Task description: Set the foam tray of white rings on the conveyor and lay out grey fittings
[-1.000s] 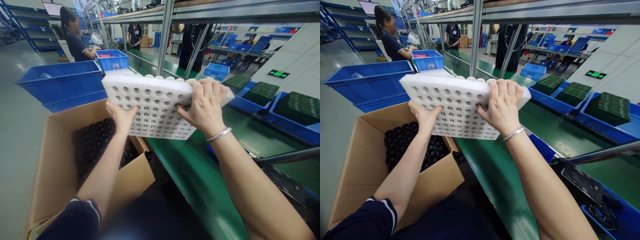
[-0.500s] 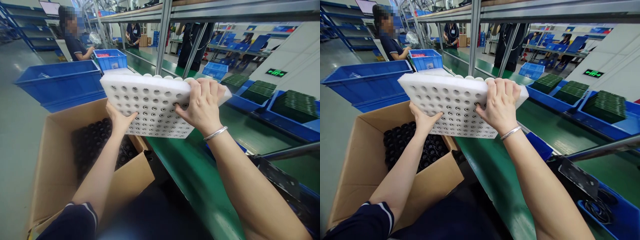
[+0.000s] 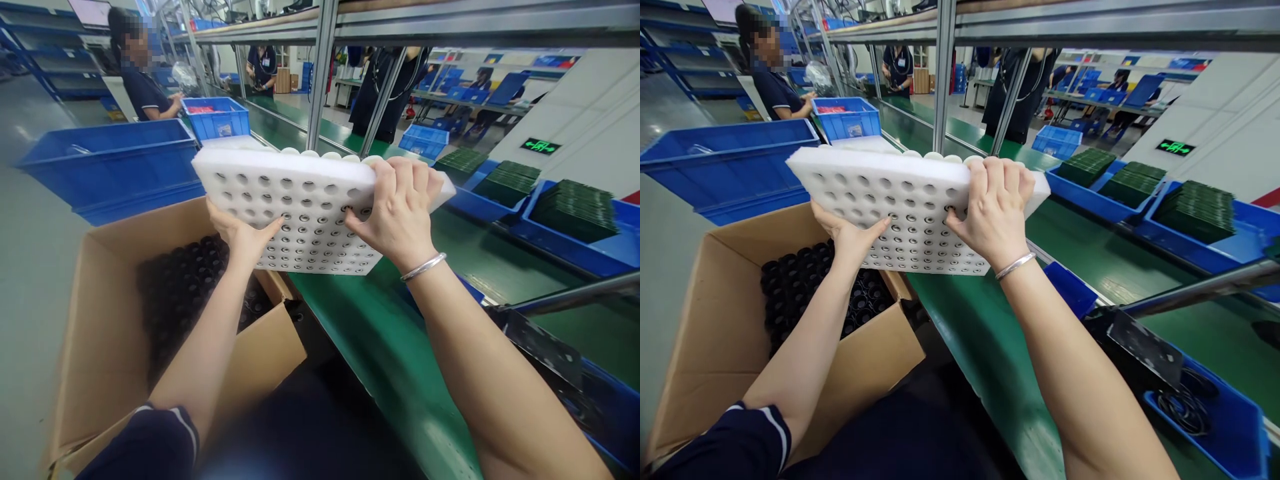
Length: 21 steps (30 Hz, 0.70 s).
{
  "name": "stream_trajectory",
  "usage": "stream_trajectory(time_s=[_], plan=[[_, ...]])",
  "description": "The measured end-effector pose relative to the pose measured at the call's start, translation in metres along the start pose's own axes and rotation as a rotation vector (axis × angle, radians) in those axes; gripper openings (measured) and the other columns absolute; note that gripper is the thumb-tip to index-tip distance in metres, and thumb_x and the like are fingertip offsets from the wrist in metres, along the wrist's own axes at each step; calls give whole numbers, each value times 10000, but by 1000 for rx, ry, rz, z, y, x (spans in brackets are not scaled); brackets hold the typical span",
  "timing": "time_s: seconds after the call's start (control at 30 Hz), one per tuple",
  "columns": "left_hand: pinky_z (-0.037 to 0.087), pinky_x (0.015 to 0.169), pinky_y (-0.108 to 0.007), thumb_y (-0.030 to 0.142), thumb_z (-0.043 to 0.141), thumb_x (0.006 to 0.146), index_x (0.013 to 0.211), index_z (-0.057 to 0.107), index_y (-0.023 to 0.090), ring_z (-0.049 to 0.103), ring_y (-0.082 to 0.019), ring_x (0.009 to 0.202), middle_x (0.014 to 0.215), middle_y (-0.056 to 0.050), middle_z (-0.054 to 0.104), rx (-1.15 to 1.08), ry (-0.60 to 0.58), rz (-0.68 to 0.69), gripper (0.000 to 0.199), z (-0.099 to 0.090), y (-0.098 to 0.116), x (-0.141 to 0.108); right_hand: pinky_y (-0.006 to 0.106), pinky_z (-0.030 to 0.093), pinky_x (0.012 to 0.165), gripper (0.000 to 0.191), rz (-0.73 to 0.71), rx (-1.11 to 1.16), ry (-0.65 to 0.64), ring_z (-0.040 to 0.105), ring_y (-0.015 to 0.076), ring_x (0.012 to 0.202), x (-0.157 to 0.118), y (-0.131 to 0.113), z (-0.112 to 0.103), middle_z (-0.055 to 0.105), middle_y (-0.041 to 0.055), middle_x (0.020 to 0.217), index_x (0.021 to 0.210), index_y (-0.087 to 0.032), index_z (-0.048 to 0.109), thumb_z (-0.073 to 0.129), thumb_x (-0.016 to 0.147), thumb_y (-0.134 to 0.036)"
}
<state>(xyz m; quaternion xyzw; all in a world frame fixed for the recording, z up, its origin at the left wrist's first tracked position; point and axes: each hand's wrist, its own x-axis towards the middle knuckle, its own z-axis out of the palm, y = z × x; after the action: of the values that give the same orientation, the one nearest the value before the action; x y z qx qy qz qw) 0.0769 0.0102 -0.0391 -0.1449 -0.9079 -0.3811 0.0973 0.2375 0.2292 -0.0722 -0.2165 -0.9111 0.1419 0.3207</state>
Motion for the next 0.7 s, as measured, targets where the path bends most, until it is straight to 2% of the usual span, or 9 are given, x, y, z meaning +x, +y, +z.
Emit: stream_trajectory(time_s=[0.1, 0.2, 0.4, 0.5, 0.6, 0.63, 0.7], plan=[[98, 1408, -474, 475, 981, 534, 1632, -68, 83, 71, -330, 1615, 1654, -260, 2, 50, 9, -50, 1568, 7, 8, 0, 642, 308, 1161, 729, -9, -1, 22, 390, 437, 1335, -4, -1, 0, 442, 232, 1409, 1496, -79, 455, 623, 852, -376], [131, 1390, -500, 456, 980, 518, 1649, -64, 109, 99, -338, 1608, 1660, -253, 22, 37, 60, -70, 1578, 15, 11, 2, 652, 324, 1142, 715, -18, 0, 44, 392, 439, 1324, -8, -4, 0, 441, 231, 1407, 1492, -88, 453, 615, 855, -370], [79, 1388, -484, 288, 879, 506, 1667, -49, 90, 102, -331, 1604, 1678, -218, 58, 124, 179, -124, 1499, 38, 19, 3, 640, 356, 1124, 701, -20, 7, 70, 396, 441, 1313, -7, -5, 2, 440, 243, 1390, 1463, -50, 473, 625, 851, -356], [49, 1391, -508, 358, 893, 508, 1665, -56, 91, 53, -349, 1618, 1683, -220, 19, 98, 143, -66, 1520, 34, 7, 4, 632, 351, 1131, 689, -10, -13, 57, 419, 430, 1297, -4, -3, 1, 463, 231, 1375, 1456, -73, 496, 636, 845, -359], [41, 1400, -514, 516, 921, 524, 1663, -80, 123, 13, -339, 1634, 1680, -219, -28, 62, -2, 105, 1566, 21, -18, 5, 616, 330, 1160, 692, -4, -31, 25, 418, 421, 1307, 1, -2, 1, 468, 226, 1378, 1463, -73, 500, 634, 854, -373], [52, 1403, -506, 531, 921, 531, 1663, -89, 136, 14, -328, 1638, 1676, -217, -28, 76, -34, 153, 1567, 17, -25, 5, 613, 319, 1170, 698, -2, -32, 16, 412, 421, 1316, 2, -2, 1, 463, 227, 1385, 1469, -68, 496, 632, 857, -377], [59, 1407, -496, 504, 930, 529, 1663, -123, 139, 16, -313, 1640, 1674, -213, -25, 110, -22, 171, 1590, 13, -33, 5, 611, 302, 1183, 711, 4, -29, 6, 399, 422, 1330, 3, -3, 0, 453, 231, 1399, 1478, -60, 485, 630, 859, -379]])
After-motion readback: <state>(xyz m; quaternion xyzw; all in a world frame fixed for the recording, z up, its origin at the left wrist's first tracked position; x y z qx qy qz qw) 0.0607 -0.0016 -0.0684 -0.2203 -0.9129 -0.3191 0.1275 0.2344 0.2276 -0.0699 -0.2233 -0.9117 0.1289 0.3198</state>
